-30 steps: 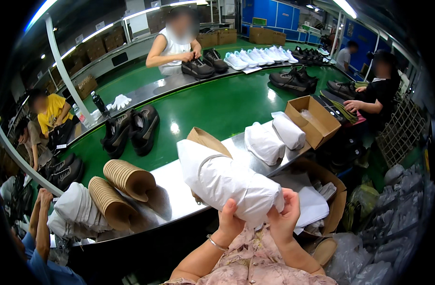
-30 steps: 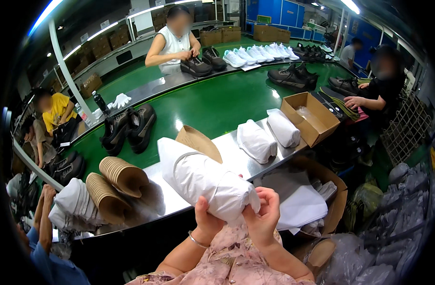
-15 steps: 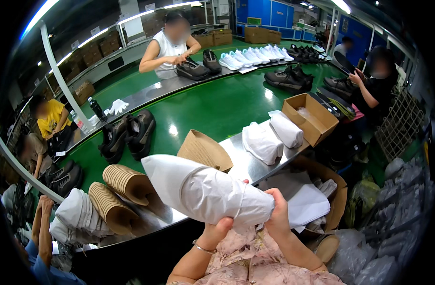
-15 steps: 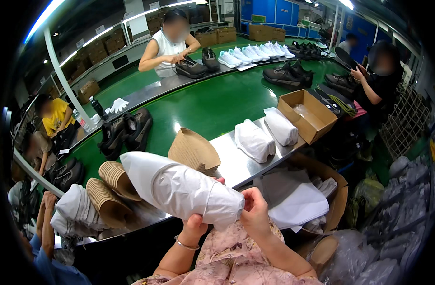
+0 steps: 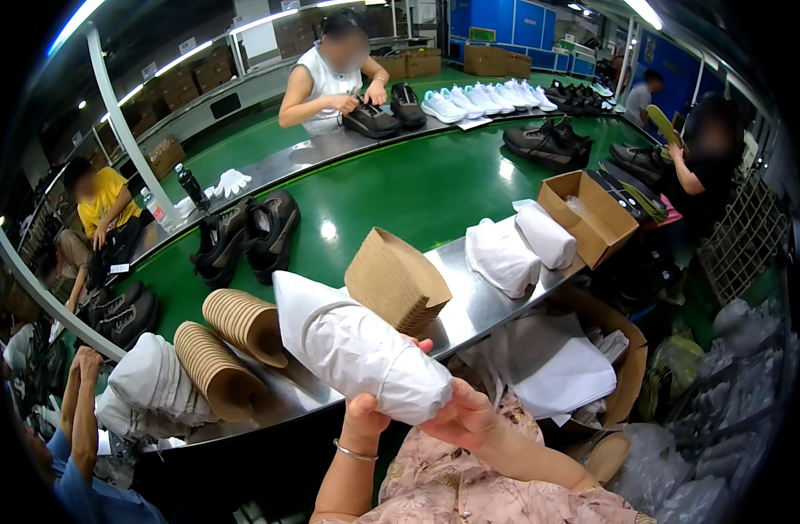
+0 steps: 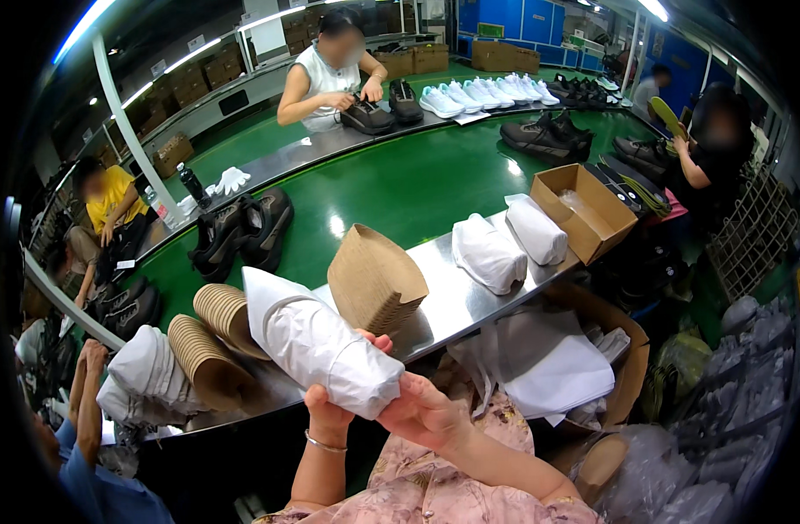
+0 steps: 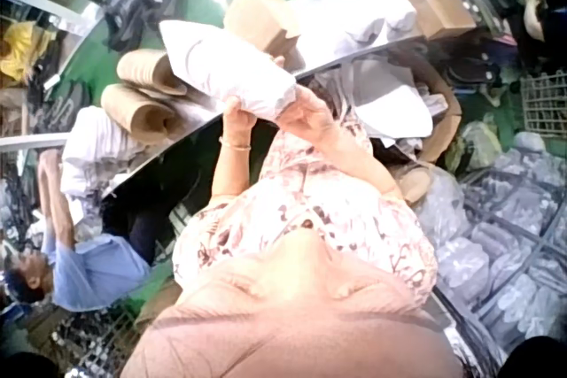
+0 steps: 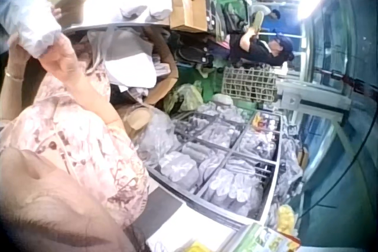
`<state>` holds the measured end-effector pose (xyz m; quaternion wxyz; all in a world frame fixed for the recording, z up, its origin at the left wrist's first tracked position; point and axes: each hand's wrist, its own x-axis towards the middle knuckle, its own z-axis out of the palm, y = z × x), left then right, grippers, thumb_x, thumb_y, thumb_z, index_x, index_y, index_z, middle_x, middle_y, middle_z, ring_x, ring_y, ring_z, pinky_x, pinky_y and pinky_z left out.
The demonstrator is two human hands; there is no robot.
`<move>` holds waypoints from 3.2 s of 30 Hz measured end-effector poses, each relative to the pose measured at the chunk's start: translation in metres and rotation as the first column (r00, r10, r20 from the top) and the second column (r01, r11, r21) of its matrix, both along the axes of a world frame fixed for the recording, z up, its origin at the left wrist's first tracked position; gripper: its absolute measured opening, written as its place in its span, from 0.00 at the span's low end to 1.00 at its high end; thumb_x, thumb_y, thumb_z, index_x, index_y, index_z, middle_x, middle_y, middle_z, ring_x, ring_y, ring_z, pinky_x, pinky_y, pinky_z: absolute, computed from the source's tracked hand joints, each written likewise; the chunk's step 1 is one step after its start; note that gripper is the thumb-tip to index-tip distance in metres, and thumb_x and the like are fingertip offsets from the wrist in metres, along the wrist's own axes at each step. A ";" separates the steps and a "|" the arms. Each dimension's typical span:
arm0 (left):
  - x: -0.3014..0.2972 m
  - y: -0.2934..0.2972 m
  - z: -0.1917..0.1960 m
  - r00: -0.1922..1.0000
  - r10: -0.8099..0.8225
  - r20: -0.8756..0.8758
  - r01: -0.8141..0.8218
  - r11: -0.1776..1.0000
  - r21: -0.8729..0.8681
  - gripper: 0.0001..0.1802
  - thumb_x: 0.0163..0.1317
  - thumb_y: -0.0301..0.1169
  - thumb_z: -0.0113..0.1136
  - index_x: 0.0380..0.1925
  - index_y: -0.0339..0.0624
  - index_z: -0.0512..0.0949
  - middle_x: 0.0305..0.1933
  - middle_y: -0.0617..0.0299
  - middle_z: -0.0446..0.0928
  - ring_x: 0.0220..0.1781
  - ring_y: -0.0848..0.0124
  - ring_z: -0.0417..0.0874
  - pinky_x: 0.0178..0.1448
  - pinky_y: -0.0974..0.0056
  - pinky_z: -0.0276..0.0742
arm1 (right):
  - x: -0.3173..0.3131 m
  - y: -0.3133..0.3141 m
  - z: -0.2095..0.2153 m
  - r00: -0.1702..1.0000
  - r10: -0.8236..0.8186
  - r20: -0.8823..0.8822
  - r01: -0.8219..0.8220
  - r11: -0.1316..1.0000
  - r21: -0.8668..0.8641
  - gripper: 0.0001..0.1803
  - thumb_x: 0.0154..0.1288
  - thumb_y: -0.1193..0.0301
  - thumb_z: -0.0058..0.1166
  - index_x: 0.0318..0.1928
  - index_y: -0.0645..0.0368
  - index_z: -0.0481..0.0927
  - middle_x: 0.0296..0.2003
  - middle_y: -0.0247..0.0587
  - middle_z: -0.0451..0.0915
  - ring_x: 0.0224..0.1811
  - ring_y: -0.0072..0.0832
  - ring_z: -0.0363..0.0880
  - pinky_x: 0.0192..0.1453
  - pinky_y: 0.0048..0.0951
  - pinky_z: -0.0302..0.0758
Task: The person takes a piece of white paper from a box, wraps it around a cardboard shoe tree, and stuffs it into the interior of a black shoe before placing the shoe onto a green conveyor belt.
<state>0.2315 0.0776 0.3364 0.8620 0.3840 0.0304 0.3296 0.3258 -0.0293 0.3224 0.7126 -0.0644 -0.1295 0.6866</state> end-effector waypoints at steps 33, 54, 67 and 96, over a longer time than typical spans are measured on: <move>-0.060 0.071 -0.064 0.452 0.763 -0.463 -0.187 0.588 0.787 0.33 0.64 0.42 0.49 0.59 0.27 0.58 0.59 0.37 0.63 0.62 0.49 0.65 0.63 0.57 0.60 | -0.021 0.038 0.028 -0.631 -0.081 0.772 0.263 0.913 0.311 0.37 0.39 0.58 0.66 0.50 0.63 0.68 0.37 0.51 0.77 0.39 0.45 0.77 0.41 0.37 0.74; -0.059 0.049 -0.078 0.319 0.907 -0.276 -0.017 0.296 0.955 0.24 0.67 0.37 0.43 0.54 0.27 0.65 0.59 0.41 0.65 0.63 0.48 0.63 0.66 0.53 0.56 | -0.029 0.081 -0.034 -0.719 -0.052 0.693 0.347 0.837 0.423 0.21 0.55 0.71 0.53 0.48 0.68 0.70 0.31 0.46 0.74 0.33 0.39 0.77 0.35 0.32 0.76; 0.135 -0.046 0.048 0.828 0.557 -0.063 -0.351 0.603 0.716 0.18 0.60 0.20 0.48 0.51 0.29 0.67 0.53 0.49 0.70 0.55 0.64 0.72 0.59 0.63 0.67 | 0.303 -0.025 -0.039 -0.678 0.361 0.640 0.728 0.214 0.651 0.41 0.47 0.63 0.65 0.58 0.64 0.59 0.49 0.56 0.69 0.53 0.49 0.67 0.55 0.40 0.66; 0.494 0.069 0.065 0.840 -0.397 -0.370 0.254 0.890 -0.379 0.28 0.55 0.40 0.60 0.51 0.34 0.68 0.46 0.55 0.75 0.48 0.64 0.76 0.55 0.61 0.71 | 0.377 0.024 0.084 -0.001 -0.250 0.968 0.994 0.105 0.028 0.36 0.43 0.70 0.69 0.50 0.66 0.62 0.41 0.47 0.75 0.42 0.31 0.75 0.47 0.31 0.72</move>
